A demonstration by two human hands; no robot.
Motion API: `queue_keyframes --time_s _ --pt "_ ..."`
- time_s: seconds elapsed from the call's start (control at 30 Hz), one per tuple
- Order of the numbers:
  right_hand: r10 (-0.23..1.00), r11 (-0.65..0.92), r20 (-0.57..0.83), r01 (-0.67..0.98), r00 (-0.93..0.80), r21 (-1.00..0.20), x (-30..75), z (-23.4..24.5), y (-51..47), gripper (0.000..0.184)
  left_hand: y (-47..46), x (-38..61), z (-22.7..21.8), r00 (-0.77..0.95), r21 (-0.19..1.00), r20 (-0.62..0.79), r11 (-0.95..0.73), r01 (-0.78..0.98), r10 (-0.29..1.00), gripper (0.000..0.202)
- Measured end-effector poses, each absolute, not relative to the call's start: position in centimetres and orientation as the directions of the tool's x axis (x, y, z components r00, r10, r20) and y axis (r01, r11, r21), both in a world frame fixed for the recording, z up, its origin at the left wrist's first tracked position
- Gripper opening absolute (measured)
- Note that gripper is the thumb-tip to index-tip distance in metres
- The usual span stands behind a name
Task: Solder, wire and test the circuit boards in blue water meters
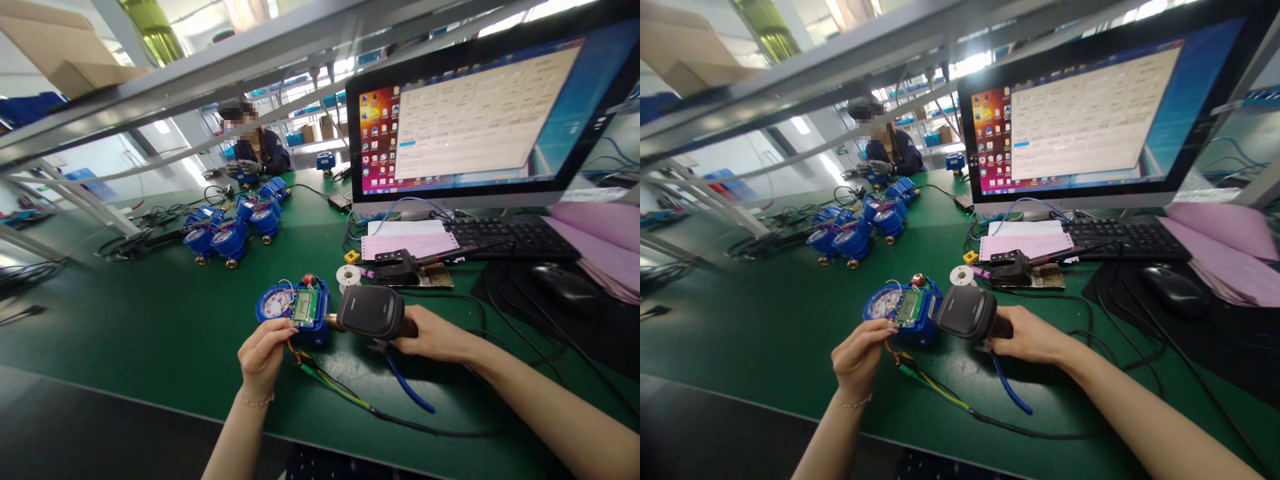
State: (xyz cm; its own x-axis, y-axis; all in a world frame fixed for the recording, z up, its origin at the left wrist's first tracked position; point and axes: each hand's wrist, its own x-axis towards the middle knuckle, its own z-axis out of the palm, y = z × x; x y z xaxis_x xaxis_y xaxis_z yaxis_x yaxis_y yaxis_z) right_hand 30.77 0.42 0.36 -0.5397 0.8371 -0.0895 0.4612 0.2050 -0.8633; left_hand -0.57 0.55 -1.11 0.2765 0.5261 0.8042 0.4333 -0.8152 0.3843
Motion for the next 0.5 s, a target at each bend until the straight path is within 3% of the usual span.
queue_keyframes --time_s 0.13,0.27,0.4,0.5 --pt "0.956 0.136 -0.13 0.791 -0.263 -0.596 32.5 -0.5 -2.5 0.043 0.6 -0.5 -1.1 0.27 0.397 0.8 -0.81 0.432 0.536 0.031" --pt "0.999 0.035 0.035 0.935 -0.024 -0.352 34.6 -4.5 -7.0 0.053 0.7 -0.3 -1.0 0.258 0.393 0.807 -0.81 0.436 0.531 0.027" --pt "0.991 0.064 0.134 0.917 -0.011 -0.395 36.9 -6.0 -9.1 0.058 0.4 -0.5 -0.8 0.265 0.361 0.816 -0.811 0.46 0.514 0.02" --pt "0.952 0.016 0.277 0.884 0.129 -0.466 40.9 -4.4 -6.9 0.045 0.3 -0.6 -1.0 0.287 0.34 0.798 -0.789 0.512 0.53 0.013"
